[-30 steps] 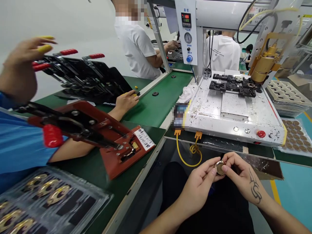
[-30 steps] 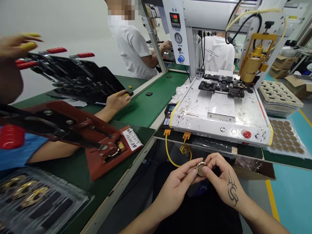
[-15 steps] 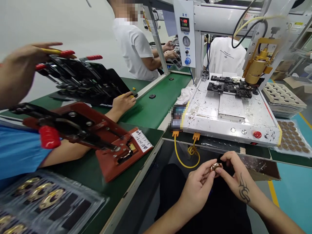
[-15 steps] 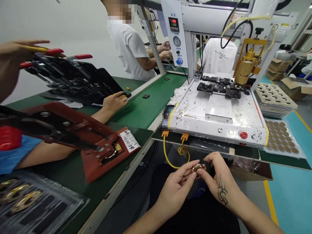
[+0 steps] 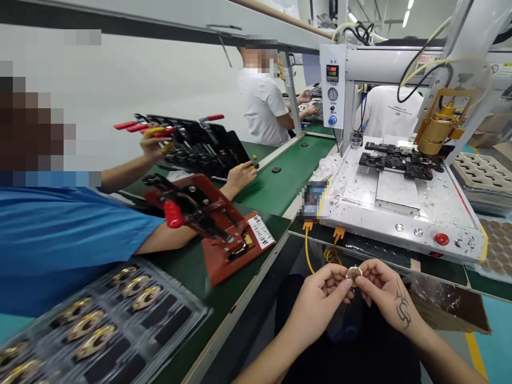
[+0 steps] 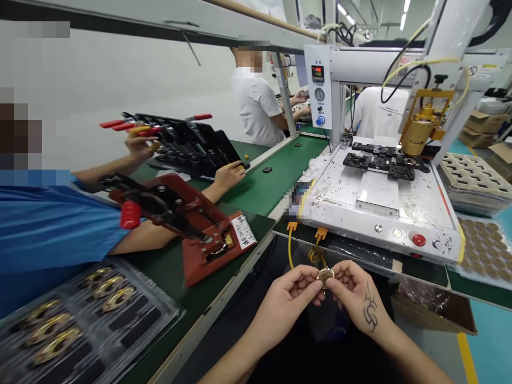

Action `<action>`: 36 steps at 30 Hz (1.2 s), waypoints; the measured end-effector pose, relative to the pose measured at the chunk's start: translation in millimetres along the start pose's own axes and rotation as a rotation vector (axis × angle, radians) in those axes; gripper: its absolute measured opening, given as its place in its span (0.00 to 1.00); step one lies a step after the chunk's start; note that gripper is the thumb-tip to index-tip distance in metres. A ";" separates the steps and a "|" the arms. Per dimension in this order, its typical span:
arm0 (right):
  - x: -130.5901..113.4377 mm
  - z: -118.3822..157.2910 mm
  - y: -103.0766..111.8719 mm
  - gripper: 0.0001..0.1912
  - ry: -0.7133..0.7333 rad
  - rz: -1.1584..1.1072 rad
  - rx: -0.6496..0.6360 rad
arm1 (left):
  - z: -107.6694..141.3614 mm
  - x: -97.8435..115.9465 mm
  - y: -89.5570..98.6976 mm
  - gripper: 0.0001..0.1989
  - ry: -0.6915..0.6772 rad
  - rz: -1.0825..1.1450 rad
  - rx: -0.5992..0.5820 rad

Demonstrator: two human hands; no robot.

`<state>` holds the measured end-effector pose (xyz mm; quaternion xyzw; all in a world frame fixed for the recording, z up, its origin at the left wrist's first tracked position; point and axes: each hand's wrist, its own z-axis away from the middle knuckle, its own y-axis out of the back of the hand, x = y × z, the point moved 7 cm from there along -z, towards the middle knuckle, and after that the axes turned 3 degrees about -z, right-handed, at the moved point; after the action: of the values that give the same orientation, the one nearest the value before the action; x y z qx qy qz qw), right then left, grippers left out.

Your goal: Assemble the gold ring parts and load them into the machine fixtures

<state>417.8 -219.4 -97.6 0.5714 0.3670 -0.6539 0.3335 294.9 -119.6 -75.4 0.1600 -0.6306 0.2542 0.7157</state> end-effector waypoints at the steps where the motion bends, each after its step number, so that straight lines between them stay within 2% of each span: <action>1: -4.5 -0.6 -1.4 0.19 0.043 0.045 -0.021 | 1.8 2.8 2.7 0.13 -0.007 -0.020 0.012; 3: -21.4 -2.2 -7.2 0.20 0.182 0.202 -0.124 | 3.9 8.1 8.4 0.12 -0.018 -0.054 0.029; 7: -55.7 -5.5 -29.1 0.20 0.485 0.555 -0.418 | 6.7 17.0 19.7 0.09 -0.048 -0.119 0.066; 10: -69.4 -13.5 -42.4 0.23 0.641 0.682 -0.468 | 14.1 29.1 29.8 0.08 -0.073 -0.180 0.096; 13: -77.7 -23.1 -57.5 0.22 0.770 0.698 -0.478 | 26.1 62.8 48.4 0.07 -0.164 -0.385 0.080; 15: -83.8 -32.4 -65.9 0.21 0.812 0.685 -0.454 | 37.5 104.6 78.3 0.09 -0.341 -0.632 0.215; 18: -94.5 -48.6 -76.8 0.18 0.802 0.645 -0.400 | 62.3 174.3 130.3 0.06 -0.758 -0.997 0.566; 19: -98.2 -53.3 -80.3 0.18 0.796 0.625 -0.385 | 66.7 188.6 141.8 0.07 -0.880 -1.099 0.606; 20: -101.8 -57.2 -83.6 0.17 0.795 0.602 -0.369 | 66.6 196.6 149.9 0.10 -0.968 -1.193 0.584; 22: -107.0 -64.0 -90.5 0.17 0.793 0.567 -0.347 | 57.9 199.9 159.5 0.18 -1.038 -1.337 0.467; 24: -109.1 -71.2 -97.8 0.17 0.783 0.539 -0.333 | 48.1 200.9 164.1 0.24 -1.025 -1.367 0.405; 25: -109.2 -75.6 -102.2 0.17 0.774 0.526 -0.333 | 45.1 205.6 166.4 0.25 -1.009 -1.326 0.426; 28: -105.4 -94.3 -122.4 0.16 0.723 0.489 -0.379 | 42.9 240.1 183.1 0.25 -0.947 -1.067 0.615; 30: -98.5 -111.4 -139.9 0.15 0.659 0.452 -0.423 | 42.4 268.9 207.2 0.21 -0.883 -0.884 0.739; 32: -88.1 -128.2 -156.6 0.15 0.605 0.417 -0.459 | 41.2 286.5 241.4 0.14 -0.759 -0.796 0.834; 34: -75.2 -141.0 -169.2 0.15 0.584 0.400 -0.481 | 43.0 279.7 278.7 0.12 -0.543 -0.831 0.914; 36: -60.6 -149.3 -177.4 0.14 0.581 0.405 -0.500 | 48.8 244.7 306.1 0.13 -0.306 -0.898 0.912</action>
<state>348.6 0.4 -31.6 0.6940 0.4733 -0.2782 0.4658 100.2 144.1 144.8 0.7291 -0.4261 0.1468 0.5151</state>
